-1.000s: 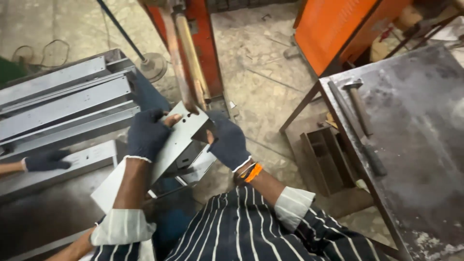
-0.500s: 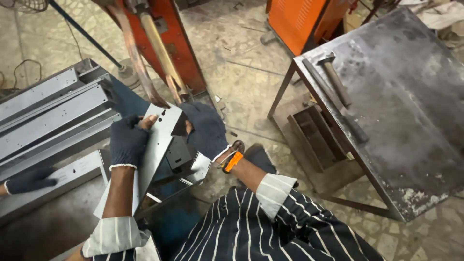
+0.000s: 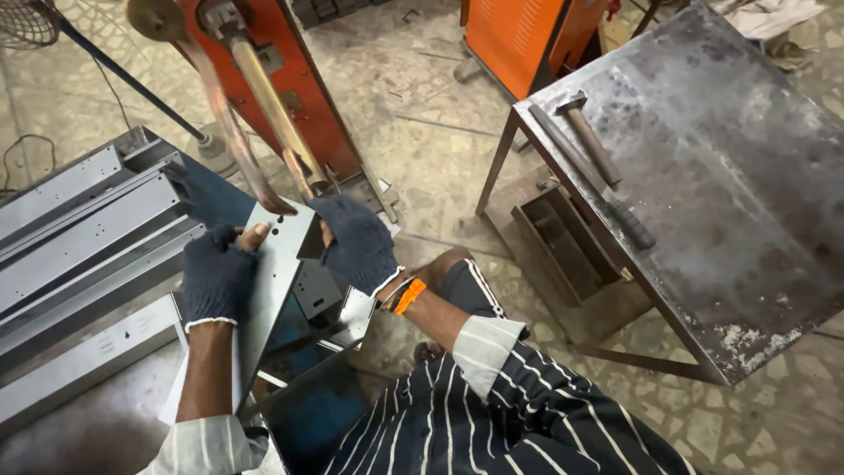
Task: Assembling and spot welding various metal components to construct industrial frames or boxes.
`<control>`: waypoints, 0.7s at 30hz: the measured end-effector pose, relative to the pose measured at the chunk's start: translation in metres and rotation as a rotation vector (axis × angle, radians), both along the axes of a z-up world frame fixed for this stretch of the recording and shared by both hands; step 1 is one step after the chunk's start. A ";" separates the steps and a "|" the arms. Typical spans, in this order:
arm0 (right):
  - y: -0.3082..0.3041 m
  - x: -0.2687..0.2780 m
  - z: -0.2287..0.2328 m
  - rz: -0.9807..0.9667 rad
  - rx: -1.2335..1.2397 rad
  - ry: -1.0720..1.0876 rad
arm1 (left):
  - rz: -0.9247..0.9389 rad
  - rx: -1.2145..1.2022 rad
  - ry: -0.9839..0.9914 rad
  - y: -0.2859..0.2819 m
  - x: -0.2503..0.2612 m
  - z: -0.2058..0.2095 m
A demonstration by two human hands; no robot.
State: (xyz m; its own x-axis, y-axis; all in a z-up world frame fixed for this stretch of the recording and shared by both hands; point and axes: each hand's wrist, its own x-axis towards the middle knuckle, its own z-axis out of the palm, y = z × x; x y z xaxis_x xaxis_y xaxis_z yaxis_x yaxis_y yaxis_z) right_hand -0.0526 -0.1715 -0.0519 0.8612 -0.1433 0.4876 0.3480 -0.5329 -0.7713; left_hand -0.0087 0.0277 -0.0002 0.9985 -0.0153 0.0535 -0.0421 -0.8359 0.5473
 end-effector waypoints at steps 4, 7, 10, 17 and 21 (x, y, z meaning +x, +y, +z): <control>0.001 0.002 -0.007 -0.011 0.027 -0.049 | -0.007 -0.094 0.011 0.003 0.003 -0.006; -0.001 0.003 -0.010 -0.018 0.032 -0.083 | 0.011 -0.105 0.033 0.003 0.003 -0.005; -0.003 0.006 -0.014 -0.028 0.024 -0.056 | -0.024 -0.100 0.006 0.003 0.004 -0.007; -0.003 0.011 -0.022 -0.004 -0.002 -0.097 | -0.006 -0.110 0.023 0.000 0.004 -0.003; -0.008 0.009 -0.018 0.037 -0.004 -0.038 | -0.023 -0.087 0.027 -0.001 0.003 0.004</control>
